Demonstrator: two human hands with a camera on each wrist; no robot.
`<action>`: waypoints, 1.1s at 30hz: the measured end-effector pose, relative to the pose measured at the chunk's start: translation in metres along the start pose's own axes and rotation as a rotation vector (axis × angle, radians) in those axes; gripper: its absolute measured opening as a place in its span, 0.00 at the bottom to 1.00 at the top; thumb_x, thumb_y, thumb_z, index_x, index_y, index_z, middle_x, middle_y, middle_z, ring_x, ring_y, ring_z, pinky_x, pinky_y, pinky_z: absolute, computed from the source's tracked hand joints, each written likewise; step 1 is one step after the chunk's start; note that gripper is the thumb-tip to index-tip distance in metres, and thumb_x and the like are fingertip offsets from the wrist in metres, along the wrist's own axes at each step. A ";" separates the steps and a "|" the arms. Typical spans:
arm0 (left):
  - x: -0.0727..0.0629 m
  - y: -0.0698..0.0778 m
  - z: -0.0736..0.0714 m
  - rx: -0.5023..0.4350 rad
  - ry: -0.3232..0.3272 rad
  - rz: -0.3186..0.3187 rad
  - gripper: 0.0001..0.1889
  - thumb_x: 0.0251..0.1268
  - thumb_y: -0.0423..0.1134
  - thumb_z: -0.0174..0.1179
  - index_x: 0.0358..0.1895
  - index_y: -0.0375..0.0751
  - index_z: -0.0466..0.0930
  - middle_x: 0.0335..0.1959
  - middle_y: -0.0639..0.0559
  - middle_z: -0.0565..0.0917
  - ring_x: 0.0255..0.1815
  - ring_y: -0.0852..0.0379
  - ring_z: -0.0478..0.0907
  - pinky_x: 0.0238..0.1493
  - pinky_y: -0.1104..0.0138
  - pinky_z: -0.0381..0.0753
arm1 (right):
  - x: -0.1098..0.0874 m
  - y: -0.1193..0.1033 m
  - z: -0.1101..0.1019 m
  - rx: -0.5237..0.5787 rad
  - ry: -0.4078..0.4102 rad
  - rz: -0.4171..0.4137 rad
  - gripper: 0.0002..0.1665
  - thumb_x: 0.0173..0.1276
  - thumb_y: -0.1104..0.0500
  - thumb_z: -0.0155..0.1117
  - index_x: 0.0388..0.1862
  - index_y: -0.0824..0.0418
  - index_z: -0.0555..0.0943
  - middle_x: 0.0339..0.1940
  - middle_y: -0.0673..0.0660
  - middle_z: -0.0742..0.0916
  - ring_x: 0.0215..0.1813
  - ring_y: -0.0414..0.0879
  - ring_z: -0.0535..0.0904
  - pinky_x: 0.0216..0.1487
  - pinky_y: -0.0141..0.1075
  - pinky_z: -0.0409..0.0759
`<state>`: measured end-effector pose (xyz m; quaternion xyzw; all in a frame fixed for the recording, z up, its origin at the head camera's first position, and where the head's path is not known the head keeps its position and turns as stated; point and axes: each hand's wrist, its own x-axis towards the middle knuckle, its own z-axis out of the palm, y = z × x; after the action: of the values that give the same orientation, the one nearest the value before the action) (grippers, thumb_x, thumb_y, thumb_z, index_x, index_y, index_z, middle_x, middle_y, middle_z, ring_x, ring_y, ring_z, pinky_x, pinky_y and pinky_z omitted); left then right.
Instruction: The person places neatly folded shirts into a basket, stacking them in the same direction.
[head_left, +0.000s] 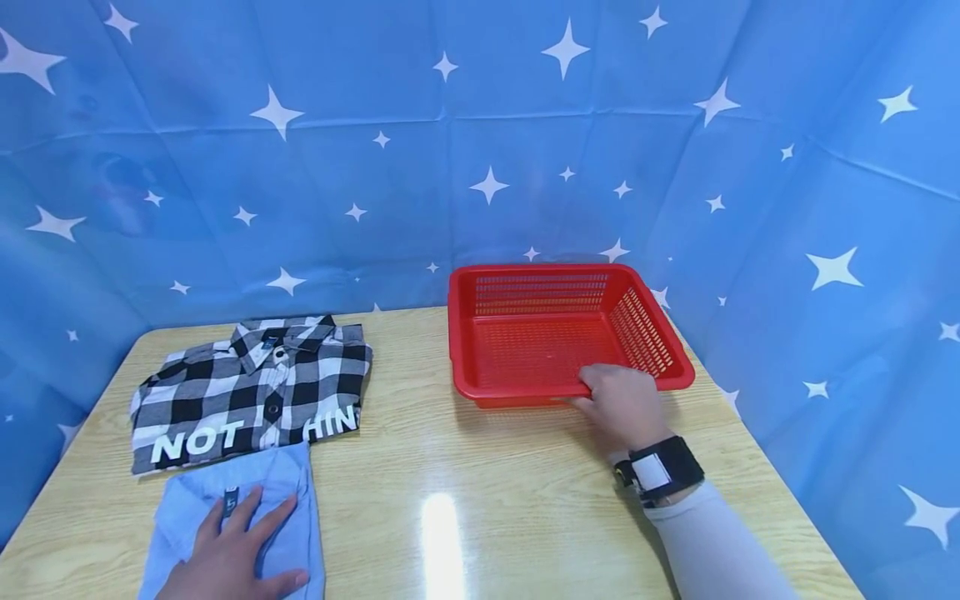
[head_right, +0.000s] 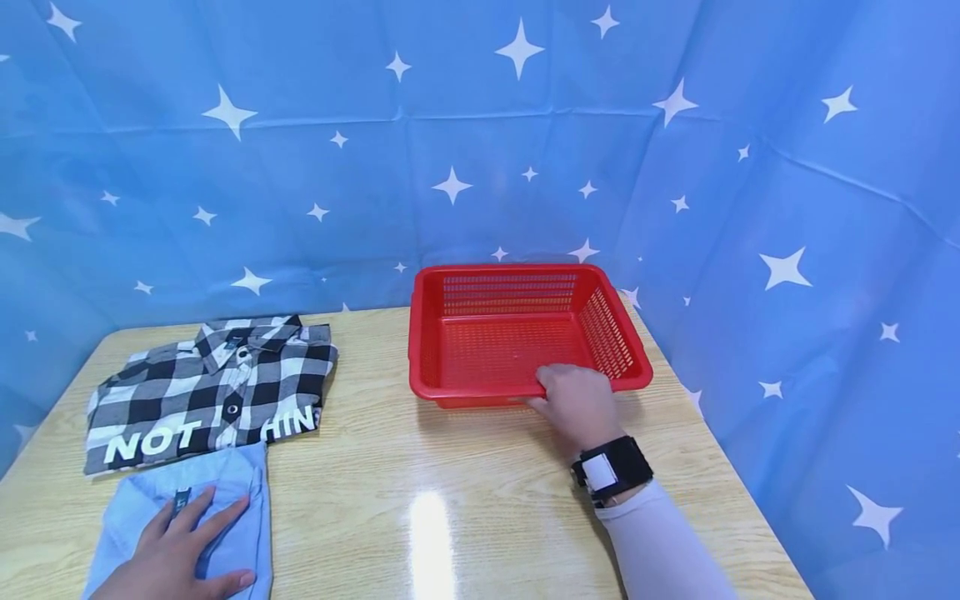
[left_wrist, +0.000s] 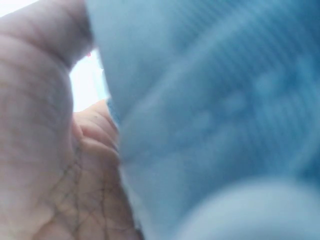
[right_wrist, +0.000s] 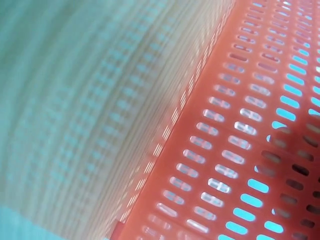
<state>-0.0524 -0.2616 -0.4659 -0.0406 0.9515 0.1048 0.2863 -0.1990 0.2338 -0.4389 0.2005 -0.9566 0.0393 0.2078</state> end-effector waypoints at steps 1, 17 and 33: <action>0.000 0.000 0.000 0.000 0.000 0.001 0.60 0.44 0.81 0.66 0.78 0.46 0.68 0.75 0.20 0.58 0.70 0.04 0.41 0.51 0.17 0.67 | 0.002 -0.003 0.001 0.003 0.005 -0.005 0.22 0.53 0.45 0.86 0.23 0.51 0.79 0.19 0.49 0.84 0.21 0.41 0.75 0.26 0.34 0.73; 0.007 0.001 0.004 -0.015 -0.001 0.004 0.60 0.43 0.82 0.66 0.78 0.47 0.67 0.76 0.21 0.56 0.70 0.04 0.40 0.51 0.15 0.65 | 0.031 -0.055 0.012 0.011 0.023 -0.064 0.23 0.52 0.39 0.85 0.30 0.54 0.87 0.22 0.50 0.88 0.23 0.43 0.81 0.28 0.33 0.80; 0.010 -0.003 0.011 0.033 0.023 -0.007 0.62 0.39 0.85 0.64 0.77 0.47 0.69 0.75 0.20 0.57 0.68 0.03 0.43 0.49 0.16 0.68 | 0.056 -0.100 0.029 -0.020 0.035 -0.086 0.23 0.53 0.38 0.84 0.26 0.52 0.84 0.18 0.48 0.84 0.21 0.41 0.78 0.29 0.31 0.80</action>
<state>-0.0547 -0.2624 -0.4812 -0.0402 0.9562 0.0876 0.2764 -0.2171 0.1167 -0.4433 0.2387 -0.9436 0.0240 0.2282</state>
